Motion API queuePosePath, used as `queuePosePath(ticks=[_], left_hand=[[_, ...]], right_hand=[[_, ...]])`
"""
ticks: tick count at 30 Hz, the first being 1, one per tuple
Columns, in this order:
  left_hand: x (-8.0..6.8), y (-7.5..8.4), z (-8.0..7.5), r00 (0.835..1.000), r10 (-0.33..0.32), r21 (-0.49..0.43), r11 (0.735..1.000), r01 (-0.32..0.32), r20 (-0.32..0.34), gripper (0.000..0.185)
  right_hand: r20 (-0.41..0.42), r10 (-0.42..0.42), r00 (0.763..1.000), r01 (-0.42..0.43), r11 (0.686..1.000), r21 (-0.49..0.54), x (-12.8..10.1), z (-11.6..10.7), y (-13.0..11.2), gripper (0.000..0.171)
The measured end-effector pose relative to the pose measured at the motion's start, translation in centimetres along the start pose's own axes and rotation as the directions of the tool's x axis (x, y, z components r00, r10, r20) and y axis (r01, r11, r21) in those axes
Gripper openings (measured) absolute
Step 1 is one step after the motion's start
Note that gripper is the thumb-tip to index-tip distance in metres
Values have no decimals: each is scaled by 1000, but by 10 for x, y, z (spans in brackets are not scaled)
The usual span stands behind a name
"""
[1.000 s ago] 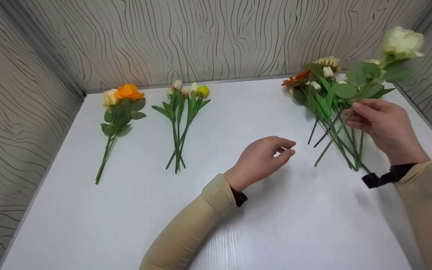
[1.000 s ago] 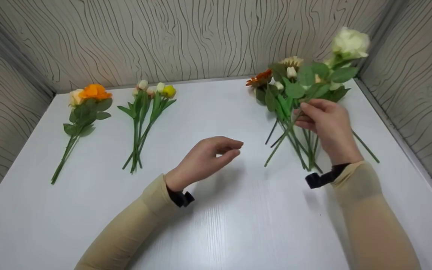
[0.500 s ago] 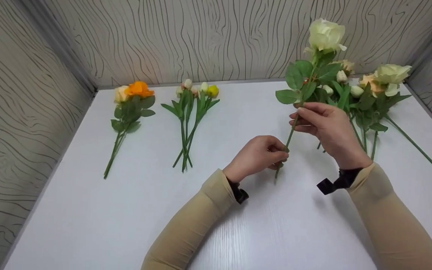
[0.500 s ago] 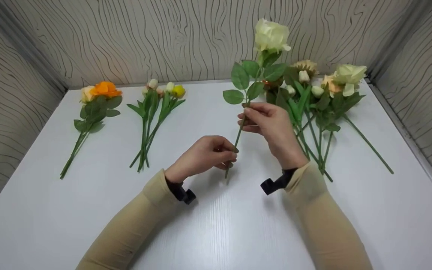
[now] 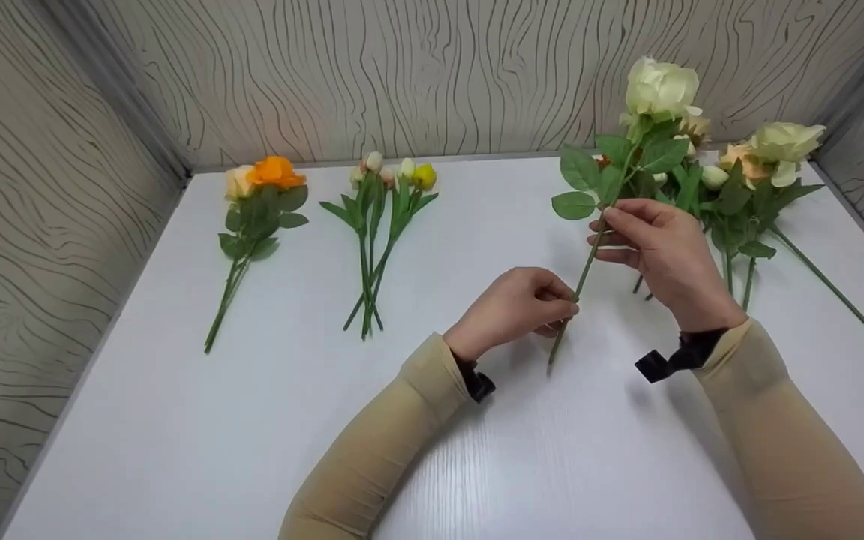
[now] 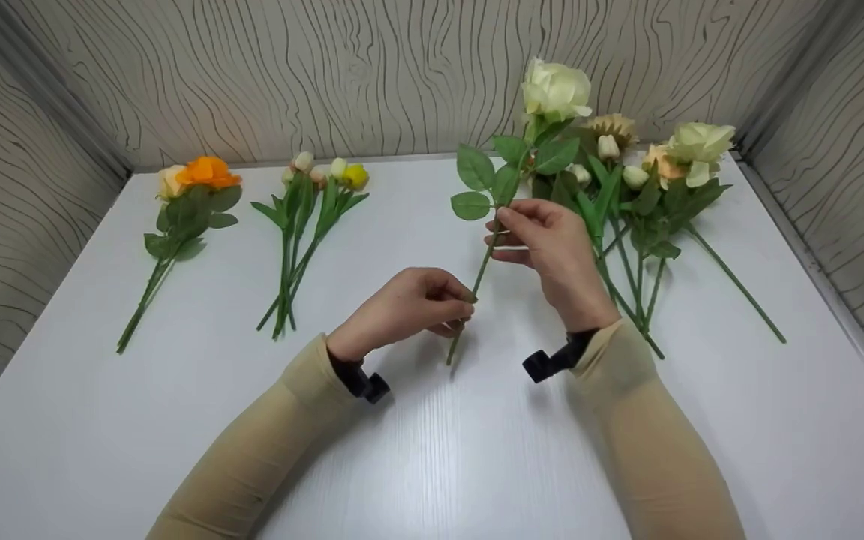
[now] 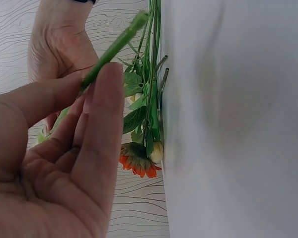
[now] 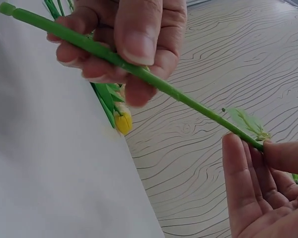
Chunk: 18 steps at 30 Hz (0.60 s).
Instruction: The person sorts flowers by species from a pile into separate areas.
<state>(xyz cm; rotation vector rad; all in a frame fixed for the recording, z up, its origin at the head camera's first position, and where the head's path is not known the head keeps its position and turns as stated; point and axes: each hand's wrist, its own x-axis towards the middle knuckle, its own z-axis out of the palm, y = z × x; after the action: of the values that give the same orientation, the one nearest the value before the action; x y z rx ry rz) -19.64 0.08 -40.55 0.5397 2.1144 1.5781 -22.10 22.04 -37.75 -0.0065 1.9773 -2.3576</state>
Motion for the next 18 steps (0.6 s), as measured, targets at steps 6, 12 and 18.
queuePosePath(ticks=[6,12,18], left_hand=[[1,-1,1,999,3,-48,999,-5,-48,7],[2,-2,2,996,34,-71,997,-40,-85,7],[0,-2,2,993,51,-57,997,-57,-106,6]], right_hand=[[-7,0,1000,0,1000,10,1,4,4,41],[16,-22,1000,21,998,55,1,7,6,39],[40,-26,999,24,998,50,-1,10,8,36]])
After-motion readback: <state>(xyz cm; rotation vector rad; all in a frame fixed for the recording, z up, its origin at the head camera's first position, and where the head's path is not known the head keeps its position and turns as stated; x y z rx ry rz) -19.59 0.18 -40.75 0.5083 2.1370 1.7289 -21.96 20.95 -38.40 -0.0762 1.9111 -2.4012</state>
